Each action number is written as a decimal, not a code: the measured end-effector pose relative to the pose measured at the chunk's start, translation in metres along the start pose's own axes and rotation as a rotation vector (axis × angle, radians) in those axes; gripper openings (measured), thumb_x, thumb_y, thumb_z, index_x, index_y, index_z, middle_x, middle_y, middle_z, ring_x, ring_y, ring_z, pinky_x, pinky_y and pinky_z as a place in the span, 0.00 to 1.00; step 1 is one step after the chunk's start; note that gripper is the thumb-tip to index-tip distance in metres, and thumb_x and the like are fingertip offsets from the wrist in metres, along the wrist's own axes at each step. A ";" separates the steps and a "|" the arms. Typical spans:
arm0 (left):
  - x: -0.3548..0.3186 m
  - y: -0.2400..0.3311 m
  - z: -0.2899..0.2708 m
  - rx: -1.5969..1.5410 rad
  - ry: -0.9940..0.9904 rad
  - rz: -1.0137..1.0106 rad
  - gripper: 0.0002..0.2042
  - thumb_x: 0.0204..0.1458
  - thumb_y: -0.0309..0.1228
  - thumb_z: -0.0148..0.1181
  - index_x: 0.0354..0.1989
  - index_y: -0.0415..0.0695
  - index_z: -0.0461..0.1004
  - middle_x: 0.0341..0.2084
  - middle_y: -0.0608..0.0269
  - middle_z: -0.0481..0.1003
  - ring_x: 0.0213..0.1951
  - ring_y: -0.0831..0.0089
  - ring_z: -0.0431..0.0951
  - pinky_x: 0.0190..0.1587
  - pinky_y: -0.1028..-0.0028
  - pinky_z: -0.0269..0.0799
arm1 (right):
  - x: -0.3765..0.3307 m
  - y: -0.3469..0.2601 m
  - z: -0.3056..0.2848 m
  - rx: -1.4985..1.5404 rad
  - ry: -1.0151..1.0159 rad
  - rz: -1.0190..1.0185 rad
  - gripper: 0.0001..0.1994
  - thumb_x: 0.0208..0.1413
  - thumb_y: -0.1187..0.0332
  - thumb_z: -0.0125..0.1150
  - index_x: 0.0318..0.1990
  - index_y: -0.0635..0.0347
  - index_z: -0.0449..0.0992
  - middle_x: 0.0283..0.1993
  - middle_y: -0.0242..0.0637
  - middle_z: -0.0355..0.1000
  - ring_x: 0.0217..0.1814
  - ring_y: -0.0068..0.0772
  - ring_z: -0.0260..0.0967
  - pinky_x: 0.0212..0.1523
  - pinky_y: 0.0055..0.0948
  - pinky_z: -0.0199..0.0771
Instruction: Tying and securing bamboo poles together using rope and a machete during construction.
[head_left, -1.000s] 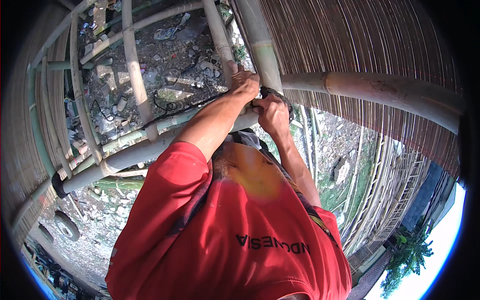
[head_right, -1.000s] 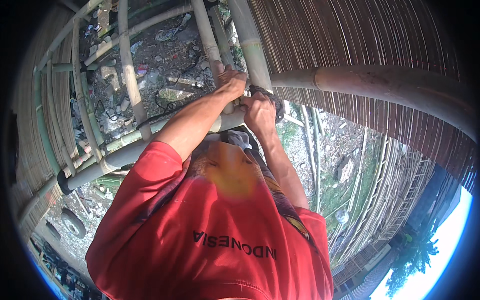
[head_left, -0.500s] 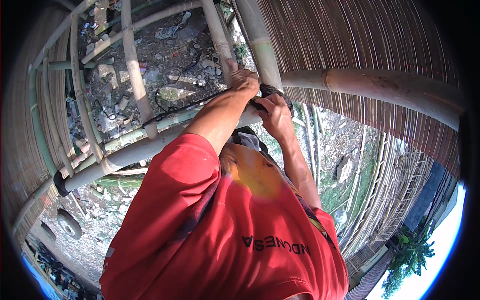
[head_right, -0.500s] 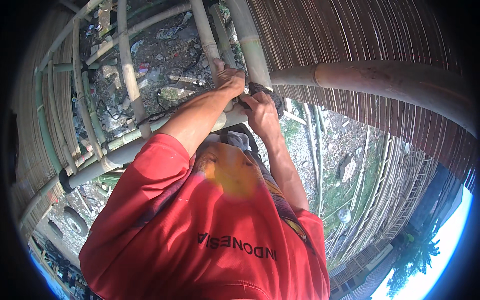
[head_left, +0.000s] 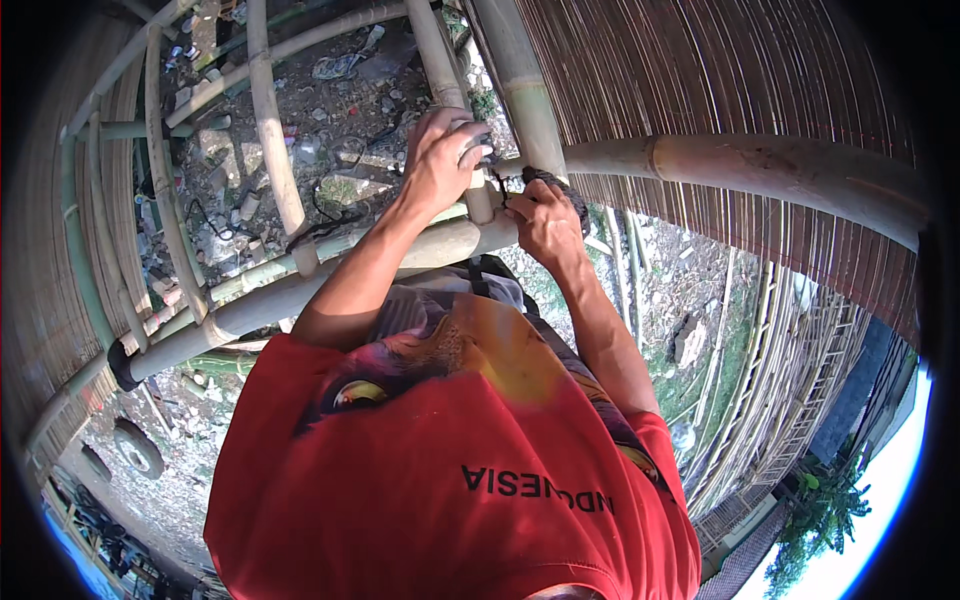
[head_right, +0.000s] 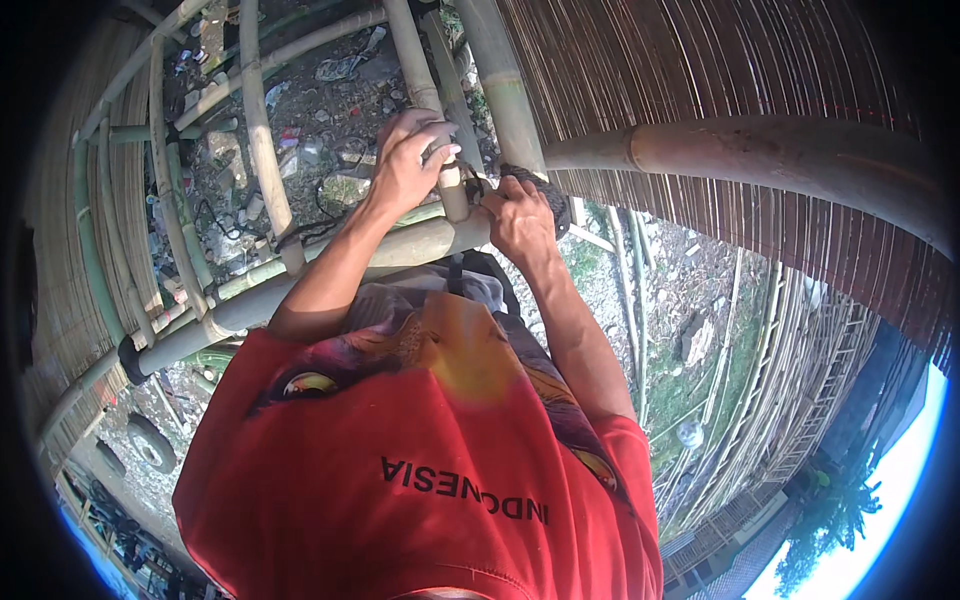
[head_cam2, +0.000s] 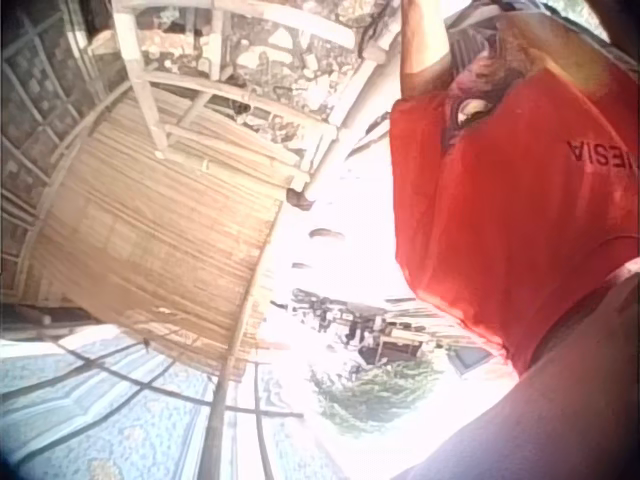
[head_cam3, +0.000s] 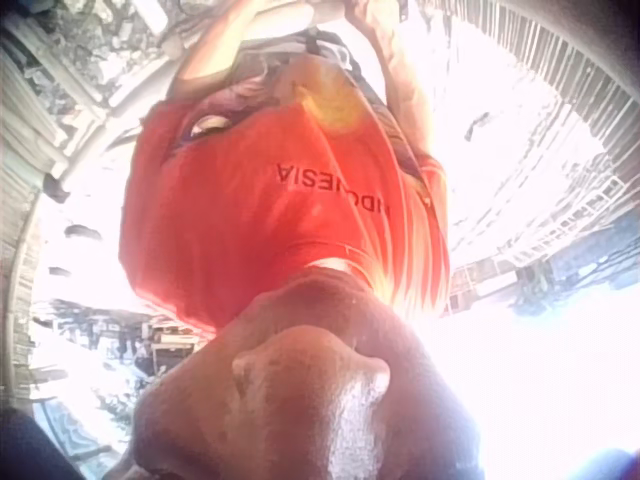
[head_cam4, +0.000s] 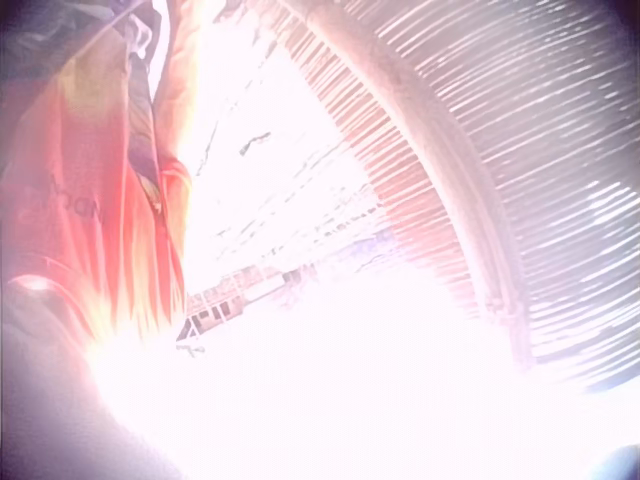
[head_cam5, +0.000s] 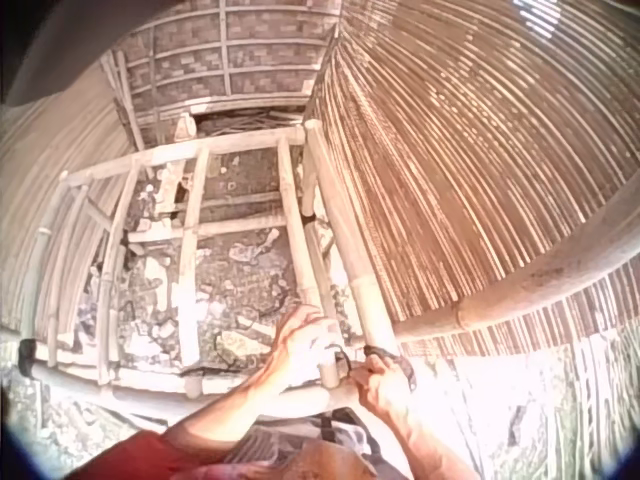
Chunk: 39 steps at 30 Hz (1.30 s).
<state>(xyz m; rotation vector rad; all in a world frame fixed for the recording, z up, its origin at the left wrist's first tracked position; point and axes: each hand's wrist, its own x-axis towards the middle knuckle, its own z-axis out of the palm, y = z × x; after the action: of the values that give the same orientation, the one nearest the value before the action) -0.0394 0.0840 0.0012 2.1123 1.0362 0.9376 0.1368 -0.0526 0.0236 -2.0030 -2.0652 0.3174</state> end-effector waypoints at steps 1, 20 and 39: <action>-0.016 -0.004 -0.027 0.050 0.096 -0.038 0.15 0.47 0.30 0.75 0.45 0.43 0.83 0.46 0.59 0.77 0.50 0.57 0.76 0.59 0.58 0.66 | 0.001 -0.001 0.000 0.002 -0.002 -0.001 0.05 0.53 0.66 0.69 0.37 0.52 0.86 0.41 0.39 0.76 0.45 0.47 0.75 0.48 0.43 0.78; 0.015 0.030 -0.213 -0.051 -0.041 -0.725 0.15 0.69 0.37 0.56 0.56 0.41 0.77 0.29 0.65 0.76 0.27 0.80 0.74 0.28 0.77 0.73 | 0.002 0.008 0.001 0.071 -0.050 0.028 0.06 0.56 0.65 0.66 0.37 0.54 0.85 0.45 0.41 0.76 0.50 0.49 0.74 0.53 0.45 0.76; -0.061 -0.099 0.013 -0.619 -0.343 -1.190 0.13 0.63 0.34 0.64 0.53 0.43 0.77 0.38 0.64 0.80 0.32 0.76 0.80 0.33 0.73 0.80 | -0.001 0.009 0.000 0.026 -0.132 0.076 0.10 0.53 0.69 0.61 0.41 0.47 0.86 0.49 0.38 0.74 0.54 0.44 0.72 0.57 0.41 0.73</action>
<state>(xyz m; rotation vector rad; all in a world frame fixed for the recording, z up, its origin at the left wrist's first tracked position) -0.0967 0.0819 -0.1002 0.8174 1.3045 0.2059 0.1455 -0.0530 0.0209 -2.1000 -2.0523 0.5010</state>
